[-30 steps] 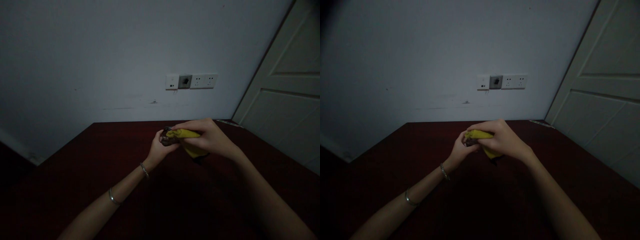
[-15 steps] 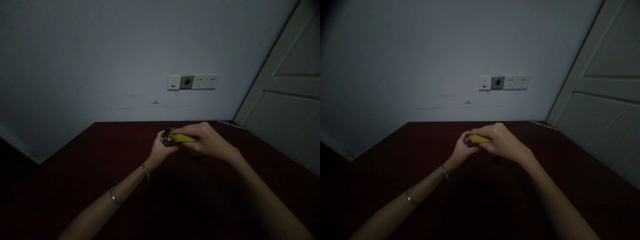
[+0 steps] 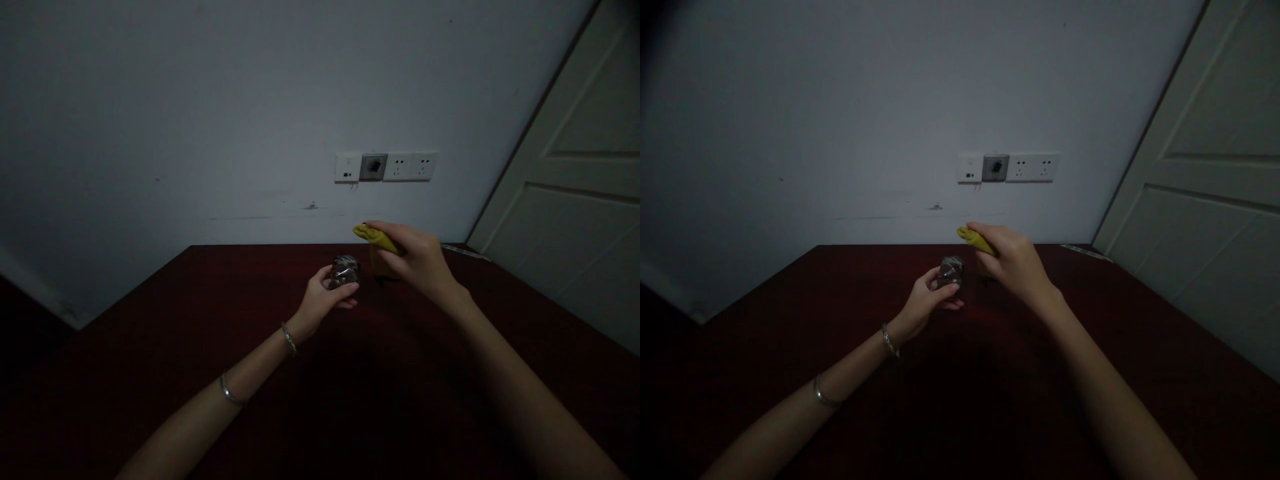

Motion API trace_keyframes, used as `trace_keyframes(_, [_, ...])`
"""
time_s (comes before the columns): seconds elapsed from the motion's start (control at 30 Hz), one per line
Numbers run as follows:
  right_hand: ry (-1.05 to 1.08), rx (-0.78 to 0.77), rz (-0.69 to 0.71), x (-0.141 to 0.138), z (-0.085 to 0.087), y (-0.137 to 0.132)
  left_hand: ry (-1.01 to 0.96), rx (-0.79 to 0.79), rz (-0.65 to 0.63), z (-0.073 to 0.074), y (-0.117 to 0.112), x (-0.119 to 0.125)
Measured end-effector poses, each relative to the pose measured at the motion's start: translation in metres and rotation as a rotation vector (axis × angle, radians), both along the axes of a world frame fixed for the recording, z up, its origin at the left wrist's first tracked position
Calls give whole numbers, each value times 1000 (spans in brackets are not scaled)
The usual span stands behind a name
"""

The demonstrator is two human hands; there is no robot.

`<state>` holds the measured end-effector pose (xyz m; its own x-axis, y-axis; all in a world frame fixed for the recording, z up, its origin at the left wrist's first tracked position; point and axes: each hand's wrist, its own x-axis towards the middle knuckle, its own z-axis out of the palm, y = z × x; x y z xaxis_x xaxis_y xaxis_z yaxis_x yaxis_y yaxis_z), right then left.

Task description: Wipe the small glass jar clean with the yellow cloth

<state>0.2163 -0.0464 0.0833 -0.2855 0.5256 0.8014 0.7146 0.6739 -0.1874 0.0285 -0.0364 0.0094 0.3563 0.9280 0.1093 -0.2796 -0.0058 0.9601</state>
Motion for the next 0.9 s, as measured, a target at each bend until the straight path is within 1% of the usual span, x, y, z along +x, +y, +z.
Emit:
trace_keyframes(0.07, [-2, -37, 18, -2, -3, 4, -18, 6, -14, 4, -1, 0])
trace_keyframes(0.27, [129, -230, 192, -16, -3, 1, -53, 23, -37, 12, -6, 0])
trace_keyframes(0.43, [88, -407, 388, -16, -1, -4, -58, 22, -32, 14, -6, -2])
trace_keyframes(0.53, [66, -454, 456, -15, -5, -4, -59, 16, -3, 17, -6, -3])
trace_keyframes(0.6, [69, -458, 462, -17, -10, -2, -56, 8, 23, 20, -6, -3])
trace_keyframes(0.7, [77, -421, 425, -24, -20, 3, -42, -11, 49, 21, -6, -3])
trace_keyframes(0.8, [88, -371, 399, -30, -30, 8, -24, -32, 67, 20, -5, -2])
trace_keyframes(0.9, [104, -358, 390, -32, -35, 10, -11, -40, 69, 18, -3, -1])
